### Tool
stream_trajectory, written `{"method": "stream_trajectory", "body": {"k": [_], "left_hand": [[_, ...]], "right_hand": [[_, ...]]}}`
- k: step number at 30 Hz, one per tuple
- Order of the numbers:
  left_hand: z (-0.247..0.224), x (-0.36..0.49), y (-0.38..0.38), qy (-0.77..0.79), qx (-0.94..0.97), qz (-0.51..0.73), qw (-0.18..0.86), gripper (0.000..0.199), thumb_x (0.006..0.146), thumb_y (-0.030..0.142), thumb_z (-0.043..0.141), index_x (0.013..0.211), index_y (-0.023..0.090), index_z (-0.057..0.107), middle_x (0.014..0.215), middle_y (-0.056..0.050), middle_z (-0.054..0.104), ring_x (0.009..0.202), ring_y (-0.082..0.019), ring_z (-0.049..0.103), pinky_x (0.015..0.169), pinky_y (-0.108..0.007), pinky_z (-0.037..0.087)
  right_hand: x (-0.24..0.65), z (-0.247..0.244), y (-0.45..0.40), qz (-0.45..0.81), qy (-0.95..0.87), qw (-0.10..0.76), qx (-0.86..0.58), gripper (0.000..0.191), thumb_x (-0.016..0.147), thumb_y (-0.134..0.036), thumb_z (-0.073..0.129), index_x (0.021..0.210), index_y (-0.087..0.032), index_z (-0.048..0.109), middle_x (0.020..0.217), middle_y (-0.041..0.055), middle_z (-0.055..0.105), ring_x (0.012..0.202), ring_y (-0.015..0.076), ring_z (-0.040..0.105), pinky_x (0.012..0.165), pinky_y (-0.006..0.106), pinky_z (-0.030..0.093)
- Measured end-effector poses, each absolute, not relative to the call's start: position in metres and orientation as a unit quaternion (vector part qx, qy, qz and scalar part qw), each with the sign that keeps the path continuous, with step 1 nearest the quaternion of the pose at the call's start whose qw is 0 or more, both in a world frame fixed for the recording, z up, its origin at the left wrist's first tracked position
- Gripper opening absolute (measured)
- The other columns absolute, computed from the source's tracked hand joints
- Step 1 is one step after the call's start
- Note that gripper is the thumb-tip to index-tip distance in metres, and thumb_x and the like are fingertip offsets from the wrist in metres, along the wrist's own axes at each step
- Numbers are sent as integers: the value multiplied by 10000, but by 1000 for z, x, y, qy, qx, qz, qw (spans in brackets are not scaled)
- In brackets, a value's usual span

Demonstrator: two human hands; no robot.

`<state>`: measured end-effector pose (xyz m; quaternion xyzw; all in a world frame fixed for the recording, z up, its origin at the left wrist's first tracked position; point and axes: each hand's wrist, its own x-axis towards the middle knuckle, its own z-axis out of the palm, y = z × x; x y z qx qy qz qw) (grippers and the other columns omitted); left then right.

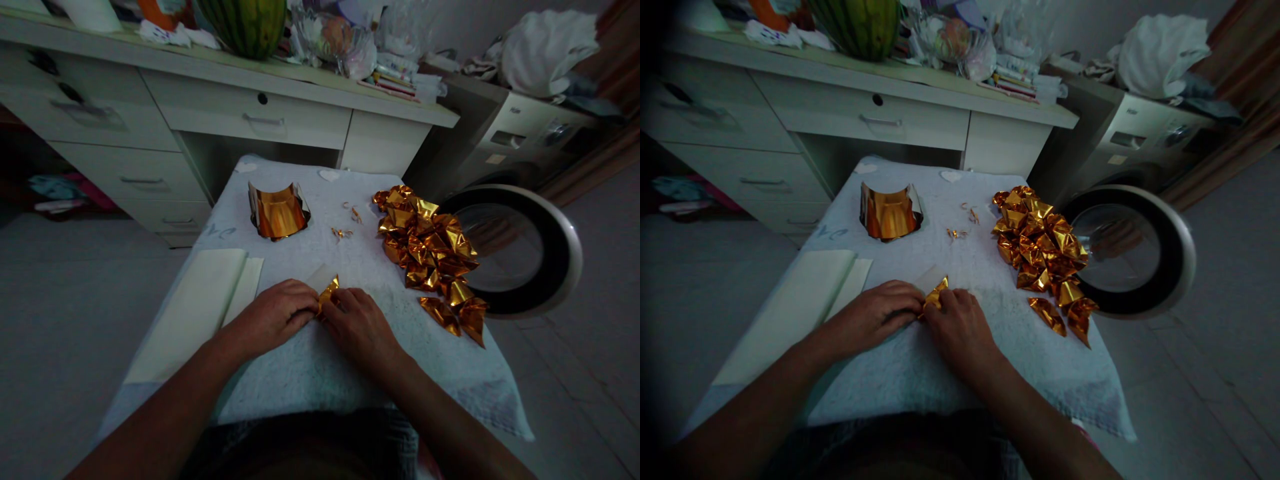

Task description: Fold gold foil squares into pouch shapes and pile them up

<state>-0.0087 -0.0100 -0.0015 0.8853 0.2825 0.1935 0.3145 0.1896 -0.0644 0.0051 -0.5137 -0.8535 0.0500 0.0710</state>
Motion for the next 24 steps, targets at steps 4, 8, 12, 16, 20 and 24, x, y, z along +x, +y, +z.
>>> {"method": "stream_trajectory", "body": {"k": [4, 8, 12, 16, 20, 24], "left_hand": [[3, -7, -13, 288, 879, 196, 326, 151, 867, 150, 560, 957, 226, 655, 986, -42, 668, 1000, -209, 584, 936, -389, 449], [1, -6, -15, 328, 876, 183, 302, 154, 778, 161, 669, 910, 212, 610, 994, -45, 626, 1017, -234, 549, 905, -396, 454], [-5, -5, -15, 348, 880, 177, 272, 74, 817, 135, 625, 825, 200, 590, 955, -44, 602, 976, -227, 537, 862, -376, 454], [-7, -4, -14, 344, 883, 174, 267, 84, 836, 128, 609, 785, 193, 593, 905, -35, 593, 934, -213, 539, 830, -358, 452], [-5, -4, -14, 346, 884, 169, 265, 98, 831, 122, 609, 769, 192, 578, 876, -28, 580, 910, -208, 536, 800, -349, 454], [-4, -5, -15, 342, 882, 173, 274, 100, 832, 110, 591, 777, 193, 582, 888, -30, 578, 923, -207, 532, 817, -358, 455]], "right_hand": [[190, -5, -66, 33, -838, 111, -534, 172, 925, -157, 563, 1043, -204, 679, 1121, 108, 641, 991, 253, 566, 884, 407, 482], [189, -11, -67, 50, -809, 156, -564, 157, 921, -179, 579, 996, -222, 710, 1110, 101, 643, 998, 255, 561, 899, 422, 478], [186, -12, -67, 83, -785, 199, -581, 142, 908, -179, 595, 933, -217, 729, 1100, 99, 643, 1037, 262, 553, 923, 436, 467], [185, -13, -68, 111, -768, 221, -590, 155, 889, -164, 598, 930, -211, 740, 1118, 108, 636, 1054, 283, 548, 924, 465, 459], [185, -14, -69, 126, -766, 218, -592, 164, 882, -171, 602, 944, -214, 747, 1145, 114, 627, 1064, 302, 541, 930, 492, 457], [183, -13, -69, 124, -760, 219, -599, 168, 883, -170, 594, 935, -226, 745, 1138, 108, 614, 1062, 298, 526, 935, 500, 450]]}}
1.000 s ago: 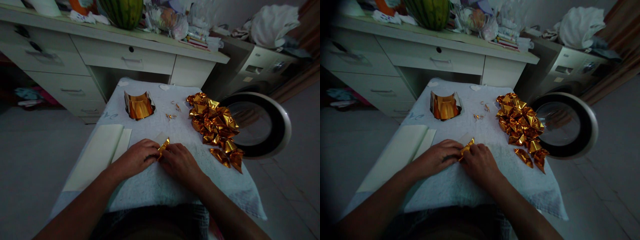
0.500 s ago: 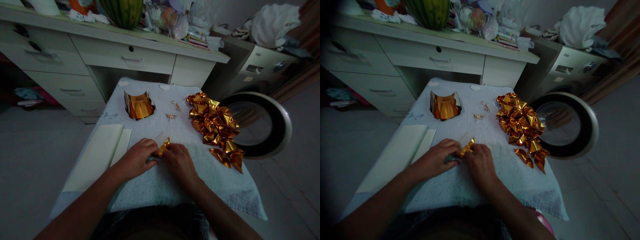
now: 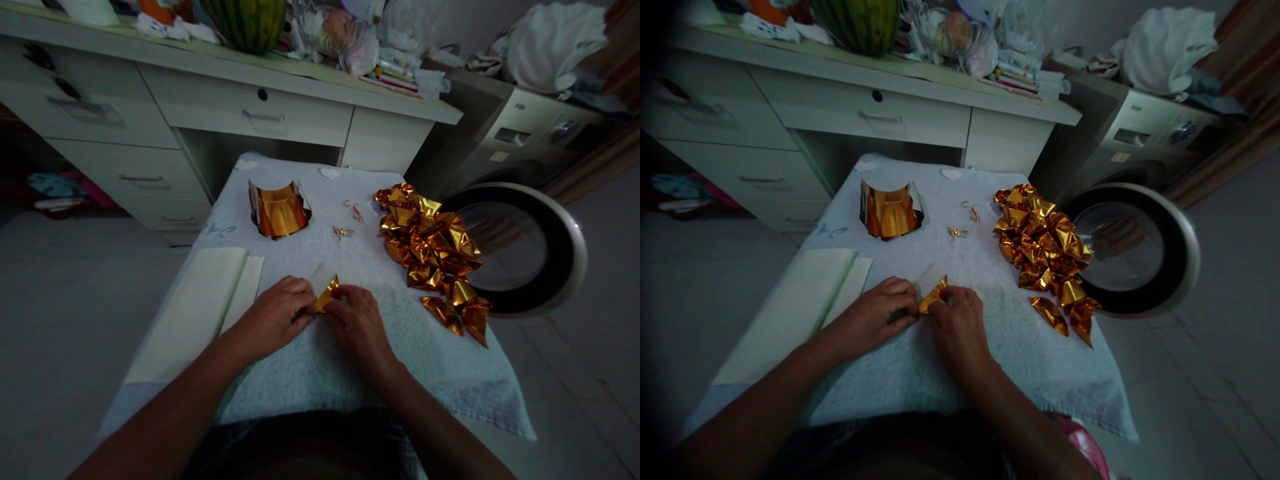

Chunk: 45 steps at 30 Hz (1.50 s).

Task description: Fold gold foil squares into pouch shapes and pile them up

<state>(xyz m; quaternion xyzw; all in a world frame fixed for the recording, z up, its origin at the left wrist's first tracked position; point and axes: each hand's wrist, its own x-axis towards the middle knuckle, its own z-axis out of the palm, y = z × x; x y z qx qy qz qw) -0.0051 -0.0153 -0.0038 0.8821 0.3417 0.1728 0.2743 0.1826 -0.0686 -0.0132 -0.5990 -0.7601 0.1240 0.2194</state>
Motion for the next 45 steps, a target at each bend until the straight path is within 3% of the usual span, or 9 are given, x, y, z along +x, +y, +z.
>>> {"method": "stream_trajectory", "body": {"k": [14, 22, 34, 45], "left_hand": [[-5, -5, -21, 401, 853, 199, 267, 82, 823, 138, 583, 756, 184, 586, 963, -37, 525, 975, -211, 484, 864, -382, 441], [-4, -4, -24, 425, 855, 184, 235, 124, 887, 186, 543, 790, 178, 620, 954, -48, 521, 971, -228, 474, 860, -408, 434], [-6, 6, -30, 467, 863, 126, 146, 112, 891, 164, 524, 806, 163, 597, 921, -71, 523, 924, -249, 460, 819, -419, 439], [-7, 8, -33, 485, 851, 136, 147, 87, 866, 161, 530, 795, 182, 576, 917, -67, 531, 927, -253, 479, 815, -417, 428]], "right_hand": [[168, -6, -63, 131, -709, 185, -668, 108, 885, -249, 606, 868, -189, 695, 1147, 118, 583, 1063, 310, 484, 929, 498, 425], [166, -9, -60, 130, -696, 174, -685, 94, 860, -238, 615, 815, -192, 683, 1123, 112, 589, 1038, 302, 492, 892, 480, 418], [162, -7, -61, 118, -691, 159, -695, 105, 880, -244, 582, 861, -180, 663, 1116, 115, 587, 1031, 300, 481, 887, 472, 409], [163, -7, -61, 119, -689, 159, -697, 96, 878, -260, 585, 872, -185, 644, 1101, 103, 585, 1022, 290, 479, 889, 462, 399]]}}
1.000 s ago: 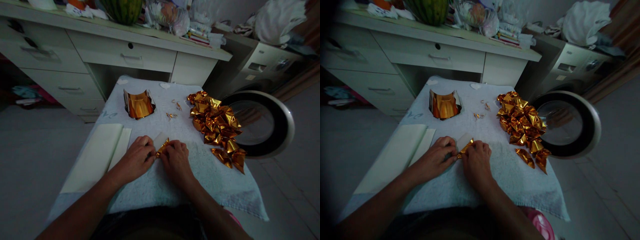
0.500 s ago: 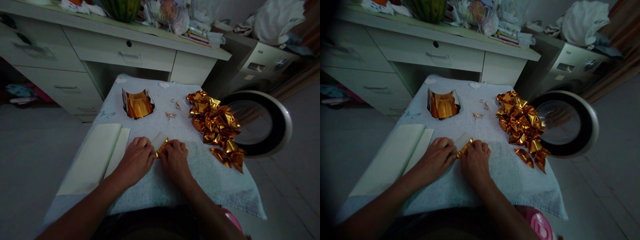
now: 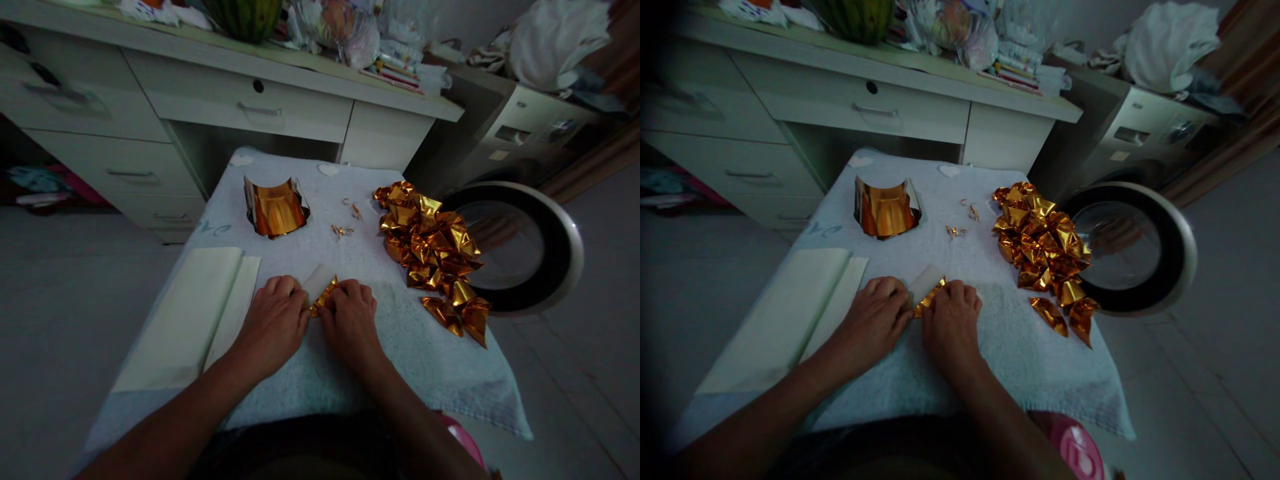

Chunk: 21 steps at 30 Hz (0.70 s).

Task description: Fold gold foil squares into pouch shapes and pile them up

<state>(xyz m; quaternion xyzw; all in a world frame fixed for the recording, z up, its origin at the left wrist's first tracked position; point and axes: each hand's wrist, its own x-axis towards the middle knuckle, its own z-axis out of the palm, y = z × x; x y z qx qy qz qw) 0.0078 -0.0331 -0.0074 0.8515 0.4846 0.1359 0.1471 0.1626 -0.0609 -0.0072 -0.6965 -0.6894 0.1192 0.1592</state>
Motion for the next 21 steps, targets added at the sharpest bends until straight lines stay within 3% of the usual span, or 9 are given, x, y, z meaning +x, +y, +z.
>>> {"method": "stream_trajectory", "body": {"k": [6, 10, 21], "left_hand": [[-8, 7, -33, 490, 841, 155, 168, 56, 856, 144, 532, 854, 189, 566, 948, -64, 538, 942, -250, 477, 821, -415, 414], [-11, 6, -32, 472, 835, 186, 215, 247, 830, 78, 529, 1002, 238, 606, 1008, -39, 553, 984, -234, 482, 842, -406, 401], [-13, 2, -24, 454, 837, 186, 243, 320, 815, 88, 580, 1026, 300, 693, 994, -18, 574, 982, -221, 501, 882, -397, 401]], "right_hand": [[163, -8, -60, 121, -686, 163, -699, 71, 874, -248, 583, 880, -193, 627, 1092, 92, 580, 1019, 280, 472, 875, 437, 387], [162, -10, -60, 126, -677, 171, -704, 91, 861, -237, 586, 940, -195, 601, 1040, 81, 576, 985, 268, 473, 850, 421, 385], [166, -8, -63, 140, -693, 174, -686, 149, 803, -206, 571, 952, -189, 573, 1039, 86, 558, 993, 265, 466, 876, 420, 380]]}}
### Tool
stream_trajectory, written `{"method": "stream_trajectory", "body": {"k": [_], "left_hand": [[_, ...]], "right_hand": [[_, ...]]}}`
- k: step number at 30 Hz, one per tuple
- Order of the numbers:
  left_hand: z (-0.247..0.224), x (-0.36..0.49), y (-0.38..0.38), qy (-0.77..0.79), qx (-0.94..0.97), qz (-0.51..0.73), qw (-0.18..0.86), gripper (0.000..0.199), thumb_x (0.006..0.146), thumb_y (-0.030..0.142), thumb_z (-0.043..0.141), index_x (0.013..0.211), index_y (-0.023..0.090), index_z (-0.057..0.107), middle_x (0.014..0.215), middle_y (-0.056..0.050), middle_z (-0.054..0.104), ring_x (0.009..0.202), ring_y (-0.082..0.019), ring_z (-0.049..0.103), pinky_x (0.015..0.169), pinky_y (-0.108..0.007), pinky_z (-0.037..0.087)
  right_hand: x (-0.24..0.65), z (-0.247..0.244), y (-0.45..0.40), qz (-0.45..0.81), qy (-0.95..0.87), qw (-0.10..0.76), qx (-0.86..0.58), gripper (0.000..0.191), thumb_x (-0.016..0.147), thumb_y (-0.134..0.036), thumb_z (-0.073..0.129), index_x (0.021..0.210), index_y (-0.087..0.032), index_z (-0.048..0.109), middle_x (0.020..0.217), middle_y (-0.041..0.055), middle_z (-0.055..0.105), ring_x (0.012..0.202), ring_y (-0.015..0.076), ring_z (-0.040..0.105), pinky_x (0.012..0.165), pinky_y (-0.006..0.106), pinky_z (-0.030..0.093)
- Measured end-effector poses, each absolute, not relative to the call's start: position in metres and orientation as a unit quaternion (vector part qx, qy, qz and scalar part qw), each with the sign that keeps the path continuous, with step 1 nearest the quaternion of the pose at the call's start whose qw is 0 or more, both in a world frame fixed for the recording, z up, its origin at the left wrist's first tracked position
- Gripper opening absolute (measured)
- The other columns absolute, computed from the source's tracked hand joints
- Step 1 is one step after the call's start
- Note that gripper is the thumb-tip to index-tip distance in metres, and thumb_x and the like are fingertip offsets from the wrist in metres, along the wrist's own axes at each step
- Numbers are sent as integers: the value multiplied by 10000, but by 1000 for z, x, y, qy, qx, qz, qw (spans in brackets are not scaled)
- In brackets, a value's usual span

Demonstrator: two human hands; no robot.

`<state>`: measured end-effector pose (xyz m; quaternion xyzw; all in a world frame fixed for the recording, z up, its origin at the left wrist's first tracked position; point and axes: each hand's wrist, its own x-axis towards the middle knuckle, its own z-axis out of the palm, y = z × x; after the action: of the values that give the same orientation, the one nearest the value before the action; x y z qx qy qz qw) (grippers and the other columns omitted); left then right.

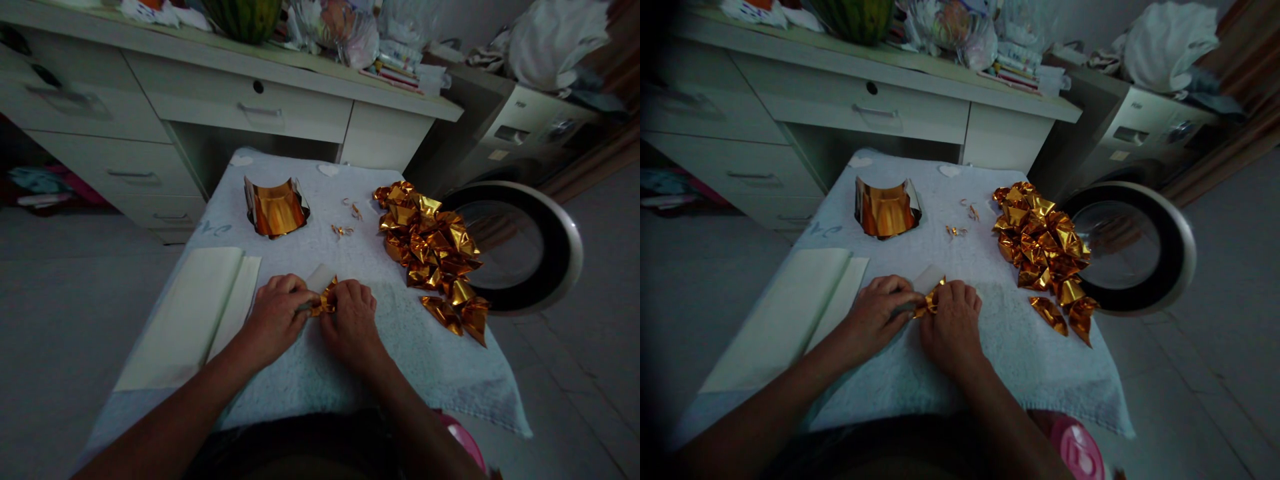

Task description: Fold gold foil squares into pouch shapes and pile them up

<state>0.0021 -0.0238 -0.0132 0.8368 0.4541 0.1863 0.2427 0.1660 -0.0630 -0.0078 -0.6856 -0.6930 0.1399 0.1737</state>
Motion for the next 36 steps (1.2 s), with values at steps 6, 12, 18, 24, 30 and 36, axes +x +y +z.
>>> {"method": "stream_trajectory", "body": {"k": [6, 12, 18, 24, 30, 36], "left_hand": [[-14, 1, -22, 452, 839, 176, 247, 303, 830, 121, 587, 1042, 307, 699, 1009, -19, 585, 992, -223, 501, 891, -398, 406], [-13, 1, -23, 455, 839, 174, 241, 301, 822, 118, 590, 1031, 308, 694, 1003, -16, 583, 994, -226, 494, 880, -392, 401], [-16, -1, -21, 447, 844, 173, 240, 321, 821, 112, 596, 1045, 320, 695, 1005, -13, 583, 983, -222, 496, 864, -379, 400], [-16, -1, -20, 446, 846, 176, 233, 333, 819, 106, 602, 1050, 326, 697, 997, -12, 585, 974, -223, 498, 850, -370, 398], [-15, 0, -20, 443, 847, 174, 235, 305, 837, 133, 589, 1047, 325, 698, 989, -18, 588, 971, -225, 499, 855, -382, 403], [-15, -1, -20, 443, 849, 172, 229, 342, 823, 132, 589, 1077, 337, 692, 1003, -21, 575, 991, -229, 492, 851, -383, 405]], "right_hand": [[171, -7, -64, 167, -694, 192, -674, 92, 780, -148, 551, 840, -190, 606, 1072, 86, 562, 1021, 259, 469, 916, 422, 382], [170, -9, -62, 159, -691, 200, -676, 103, 798, -131, 536, 815, -188, 620, 1074, 91, 571, 1017, 260, 473, 909, 423, 395], [170, -9, -62, 154, -696, 194, -674, 112, 802, -117, 518, 819, -184, 607, 1072, 98, 572, 1004, 262, 473, 897, 420, 402], [173, -7, -63, 163, -700, 201, -666, 152, 777, -77, 484, 847, -181, 570, 1060, 90, 559, 1000, 246, 465, 904, 402, 394], [167, -8, -64, 132, -695, 187, -681, 120, 819, -247, 561, 919, -181, 552, 993, 78, 548, 957, 252, 466, 858, 407, 389], [163, -12, -63, 108, -684, 180, -699, 207, 826, -342, 602, 955, -191, 545, 1013, 81, 563, 964, 267, 476, 849, 421, 384]]}}
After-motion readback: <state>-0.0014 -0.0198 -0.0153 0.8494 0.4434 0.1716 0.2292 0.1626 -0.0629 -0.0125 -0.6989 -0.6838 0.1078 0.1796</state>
